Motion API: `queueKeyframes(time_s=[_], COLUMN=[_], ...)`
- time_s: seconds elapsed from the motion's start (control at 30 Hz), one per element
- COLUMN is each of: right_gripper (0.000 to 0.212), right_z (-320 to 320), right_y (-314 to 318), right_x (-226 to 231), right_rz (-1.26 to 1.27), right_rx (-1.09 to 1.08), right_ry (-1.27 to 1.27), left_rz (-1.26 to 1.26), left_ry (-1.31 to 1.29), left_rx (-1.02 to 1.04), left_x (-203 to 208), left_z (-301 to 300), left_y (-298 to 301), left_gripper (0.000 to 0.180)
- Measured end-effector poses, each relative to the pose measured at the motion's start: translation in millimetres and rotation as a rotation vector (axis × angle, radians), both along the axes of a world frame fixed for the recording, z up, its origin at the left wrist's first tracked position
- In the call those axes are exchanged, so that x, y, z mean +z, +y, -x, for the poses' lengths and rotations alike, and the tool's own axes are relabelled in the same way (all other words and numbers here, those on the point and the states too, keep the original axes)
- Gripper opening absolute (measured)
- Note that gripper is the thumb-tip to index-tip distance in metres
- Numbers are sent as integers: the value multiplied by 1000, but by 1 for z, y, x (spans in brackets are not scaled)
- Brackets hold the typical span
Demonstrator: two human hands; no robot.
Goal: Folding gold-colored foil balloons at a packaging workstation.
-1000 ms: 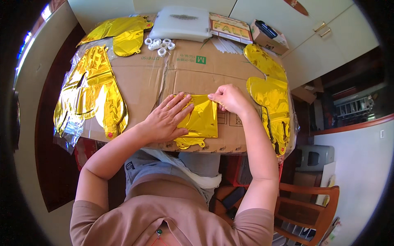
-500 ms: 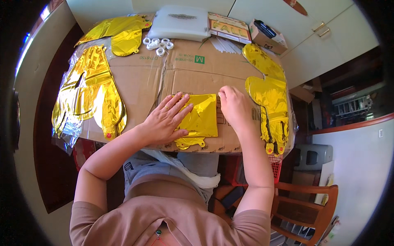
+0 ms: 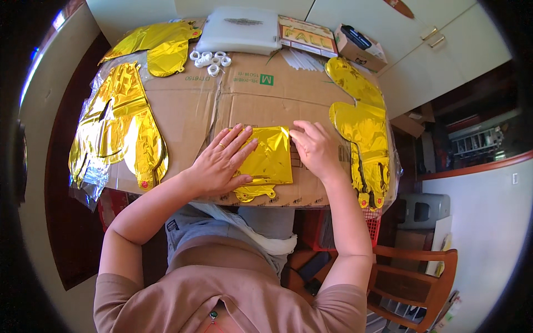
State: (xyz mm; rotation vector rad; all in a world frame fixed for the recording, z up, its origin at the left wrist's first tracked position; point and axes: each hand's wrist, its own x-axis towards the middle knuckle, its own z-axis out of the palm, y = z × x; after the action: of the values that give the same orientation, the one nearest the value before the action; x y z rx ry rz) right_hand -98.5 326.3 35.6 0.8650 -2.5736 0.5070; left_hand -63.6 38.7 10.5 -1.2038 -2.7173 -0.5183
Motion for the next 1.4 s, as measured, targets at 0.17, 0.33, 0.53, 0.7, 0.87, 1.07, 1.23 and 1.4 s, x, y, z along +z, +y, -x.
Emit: queueKeyframes(time_s=[0.17, 0.33, 0.53, 0.7, 0.87, 1.07, 1.23, 1.4], right_gripper=[30, 24, 13, 19, 20, 28, 48, 62], right_z=[-5, -2, 1, 4, 9, -3, -25, -32], right_y=[5, 2, 0, -27, -30, -40, -53, -49], right_x=[-5, -8, -9, 4, -14, -12, -6, -20], right_rz=[-34, 71, 384, 423, 264, 89, 11, -100], right_rx=[46, 66, -88, -316, -334, -333, -99, -41], right_ry=[-30, -60, -320, -475, -277, -75, -21, -164], left_rz=[12, 32, 38, 41, -20, -219, -231, -209], left_ry=[-5, 3, 2, 3, 10, -20, -53, -18], left_rx=[5, 11, 8, 24, 12, -45, -62, -47], left_x=[1, 0, 2, 2, 3, 5, 7, 12], left_z=[0, -1, 0, -2, -2, 3, 2, 2], left_y=[0, 1, 2, 1, 1, -6, -6, -7], left_gripper=[79, 79, 79, 79, 74, 64, 65, 68])
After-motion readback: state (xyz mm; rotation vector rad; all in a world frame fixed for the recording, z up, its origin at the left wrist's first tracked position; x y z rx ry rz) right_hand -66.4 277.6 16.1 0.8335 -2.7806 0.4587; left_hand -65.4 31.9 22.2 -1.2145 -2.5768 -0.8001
